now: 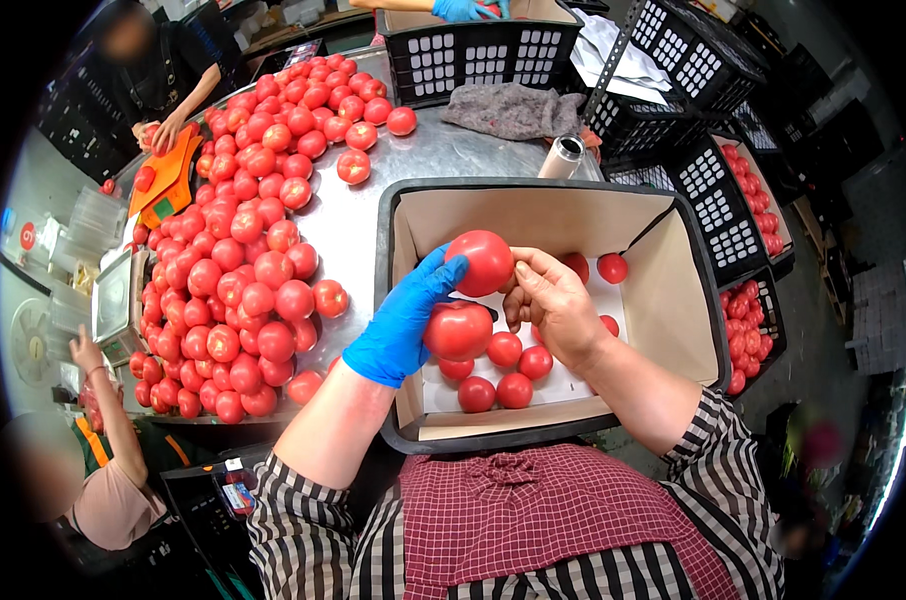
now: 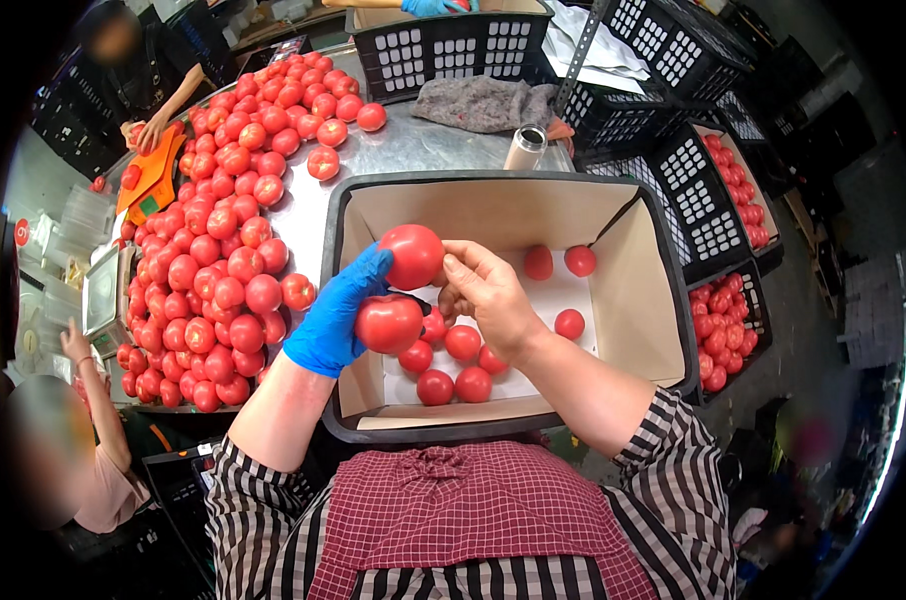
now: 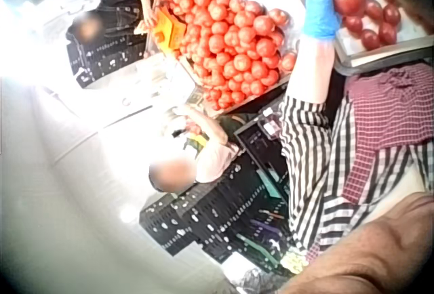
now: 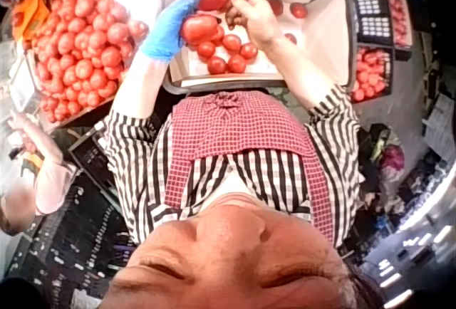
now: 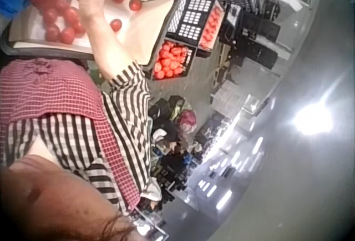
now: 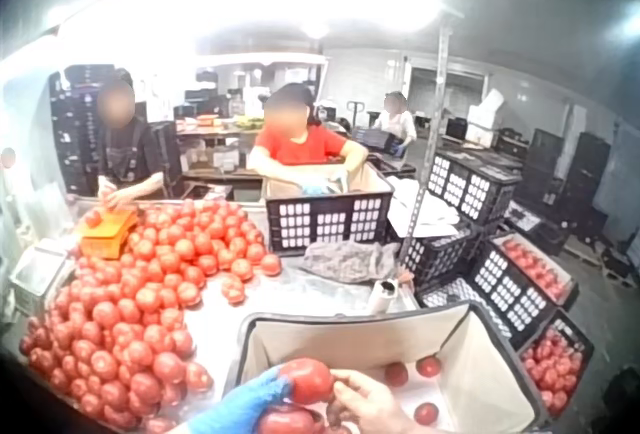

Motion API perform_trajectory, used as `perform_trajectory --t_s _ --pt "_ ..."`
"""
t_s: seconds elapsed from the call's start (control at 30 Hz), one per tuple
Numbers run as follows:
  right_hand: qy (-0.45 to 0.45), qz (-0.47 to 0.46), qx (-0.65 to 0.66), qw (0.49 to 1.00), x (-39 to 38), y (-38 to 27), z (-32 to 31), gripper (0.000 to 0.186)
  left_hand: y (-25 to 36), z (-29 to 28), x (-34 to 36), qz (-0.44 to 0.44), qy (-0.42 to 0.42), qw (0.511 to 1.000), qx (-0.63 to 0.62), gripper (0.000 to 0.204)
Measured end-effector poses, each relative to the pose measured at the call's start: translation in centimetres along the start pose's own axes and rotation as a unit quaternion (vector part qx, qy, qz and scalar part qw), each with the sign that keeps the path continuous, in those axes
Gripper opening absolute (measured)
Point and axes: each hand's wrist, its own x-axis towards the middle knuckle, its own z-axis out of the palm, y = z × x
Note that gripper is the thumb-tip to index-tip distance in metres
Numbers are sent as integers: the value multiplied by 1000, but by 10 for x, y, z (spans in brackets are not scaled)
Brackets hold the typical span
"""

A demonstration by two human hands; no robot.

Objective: The person picks tomatoes from a large pile on a metal table, inspects them by turning them over, and places them into a cardboard box. The person repeats this process, filling the box with tomatoes while other workers sort produce in the background.

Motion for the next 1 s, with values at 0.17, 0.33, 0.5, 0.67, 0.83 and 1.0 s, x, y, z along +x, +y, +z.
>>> perform_trajectory --t_s 0.17,0.33,0.5,0.67,0.83,1.0 --pt "-18 -11 26 999 -1 -2 -2 36 -9 -15 13 -43 -13 998 -41 54" --pt "-58 -41 30 997 -2 -3 0 38 -8 -9 11 -86 -15 994 -73 61" --pt "-26 -65 -54 996 0 0 0 38 -9 -14 15 -84 -37 992 -90 64" --pt "-24 -53 -118 991 -2 -2 9 42 -7 -9 12 -92 -25 992 -83 67" --pt "-34 -32 -105 993 -1 1 5 45 -5 -4 8 -97 -51 992 -67 68" --pt "-36 -27 -106 993 -3 0 4 44 -9 -5 11 -101 -73 989 -85 63"
